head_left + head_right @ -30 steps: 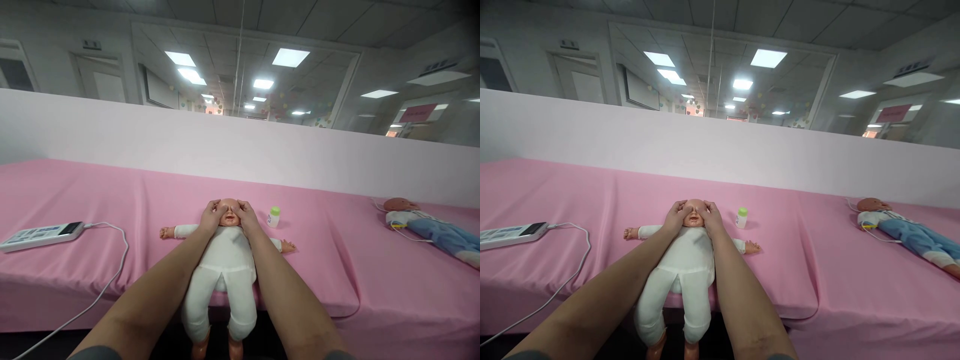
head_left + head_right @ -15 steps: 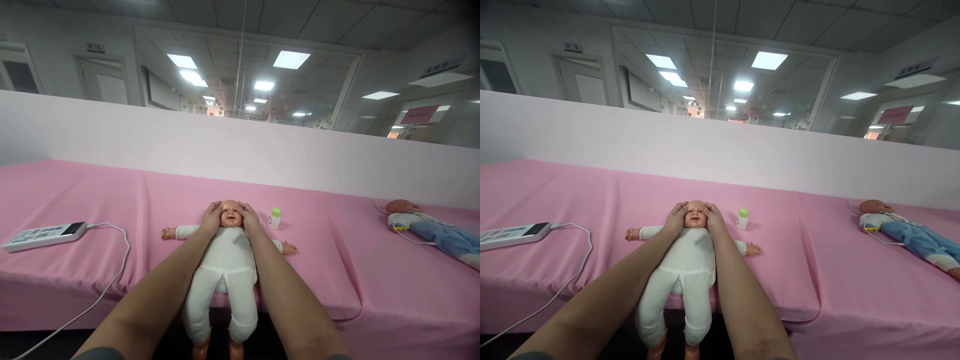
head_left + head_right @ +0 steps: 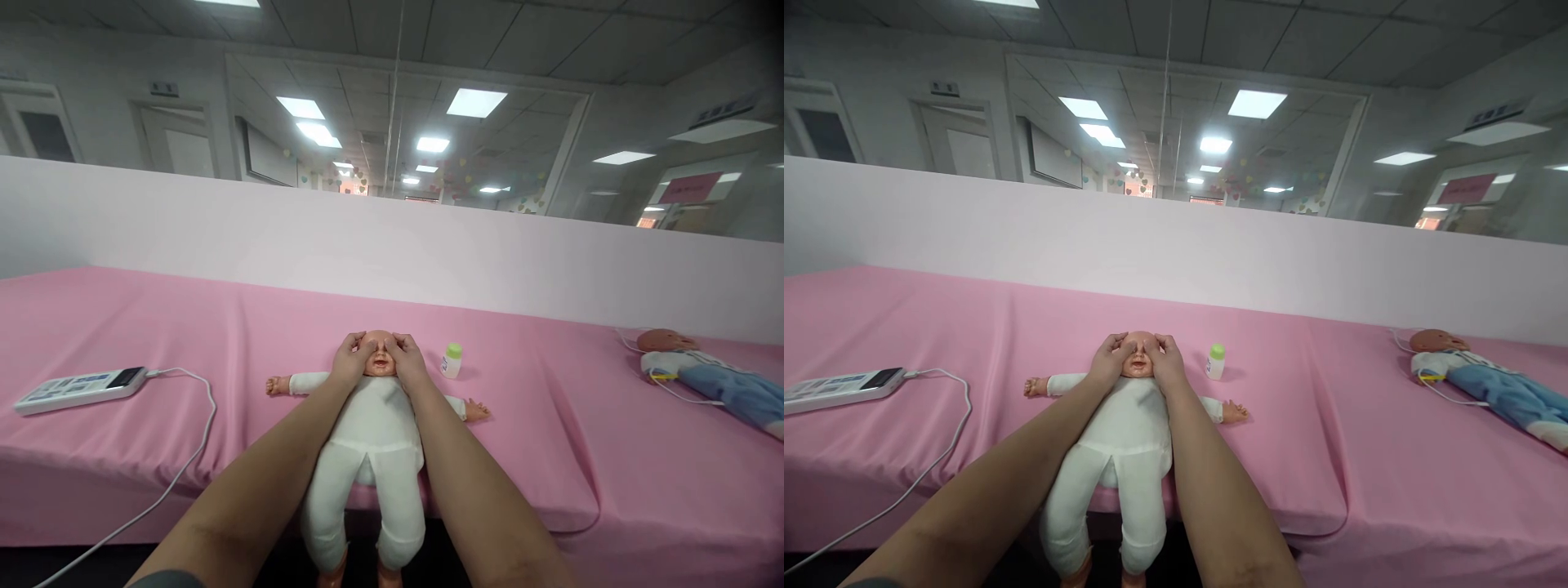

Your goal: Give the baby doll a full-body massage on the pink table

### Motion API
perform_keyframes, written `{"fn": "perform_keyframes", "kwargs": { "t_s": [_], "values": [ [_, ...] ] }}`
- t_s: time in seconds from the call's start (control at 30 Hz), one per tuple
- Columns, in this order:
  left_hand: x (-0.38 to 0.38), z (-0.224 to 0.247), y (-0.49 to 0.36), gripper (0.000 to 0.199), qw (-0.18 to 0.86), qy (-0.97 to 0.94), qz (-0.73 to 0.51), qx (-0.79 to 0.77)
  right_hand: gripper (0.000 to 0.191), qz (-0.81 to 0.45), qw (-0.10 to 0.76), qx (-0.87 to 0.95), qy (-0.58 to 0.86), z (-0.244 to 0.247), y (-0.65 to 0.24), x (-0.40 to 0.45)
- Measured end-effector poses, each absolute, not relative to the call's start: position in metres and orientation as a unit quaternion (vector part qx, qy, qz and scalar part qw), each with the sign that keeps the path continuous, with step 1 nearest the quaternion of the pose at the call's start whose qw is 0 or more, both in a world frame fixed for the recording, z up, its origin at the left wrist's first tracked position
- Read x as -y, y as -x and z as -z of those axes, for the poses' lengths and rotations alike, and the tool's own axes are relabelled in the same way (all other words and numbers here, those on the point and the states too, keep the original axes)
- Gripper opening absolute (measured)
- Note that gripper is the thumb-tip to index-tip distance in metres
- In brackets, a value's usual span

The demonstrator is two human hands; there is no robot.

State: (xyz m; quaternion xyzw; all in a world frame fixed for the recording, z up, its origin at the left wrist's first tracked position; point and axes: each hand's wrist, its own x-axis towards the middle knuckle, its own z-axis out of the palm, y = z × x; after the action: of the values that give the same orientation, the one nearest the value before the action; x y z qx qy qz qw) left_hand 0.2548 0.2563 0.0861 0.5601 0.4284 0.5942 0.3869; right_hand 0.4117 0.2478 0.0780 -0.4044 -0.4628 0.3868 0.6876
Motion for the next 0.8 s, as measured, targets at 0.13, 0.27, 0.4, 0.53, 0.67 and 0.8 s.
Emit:
{"fn": "perform_keyframes", "kwargs": {
  "t_s": [0.13,0.27,0.4,0.53,0.67,0.8],
  "values": [
    [-0.2606,-0.0829,-0.2559,0.046,0.423,-0.533,-0.608,-0.409,0.043,-0.457,0.691,0.416,0.374,-0.076,-0.4123,-0.2521],
    [-0.2607,-0.0825,-0.2546,0.041,0.446,-0.516,-0.612,-0.401,0.046,-0.491,0.687,0.394,0.363,-0.0751,-0.4125,-0.2519],
    [-0.2572,-0.0839,-0.2529,0.049,0.449,-0.528,-0.601,-0.398,0.053,-0.477,0.679,0.431,0.355,-0.0756,-0.4128,-0.248],
    [-0.2535,-0.0857,-0.2511,0.06,0.415,-0.559,-0.586,-0.414,0.06,-0.432,0.664,0.469,0.39,-0.0766,-0.414,-0.246],
    [-0.2548,-0.0856,-0.251,0.057,0.396,-0.567,-0.581,-0.429,0.059,-0.39,0.671,0.471,0.419,-0.0763,-0.4141,-0.2485],
    [-0.2603,-0.0824,-0.2535,0.05,0.397,-0.557,-0.599,-0.417,0.049,-0.419,0.682,0.449,0.398,-0.0739,-0.4132,-0.253]
  ]
}}
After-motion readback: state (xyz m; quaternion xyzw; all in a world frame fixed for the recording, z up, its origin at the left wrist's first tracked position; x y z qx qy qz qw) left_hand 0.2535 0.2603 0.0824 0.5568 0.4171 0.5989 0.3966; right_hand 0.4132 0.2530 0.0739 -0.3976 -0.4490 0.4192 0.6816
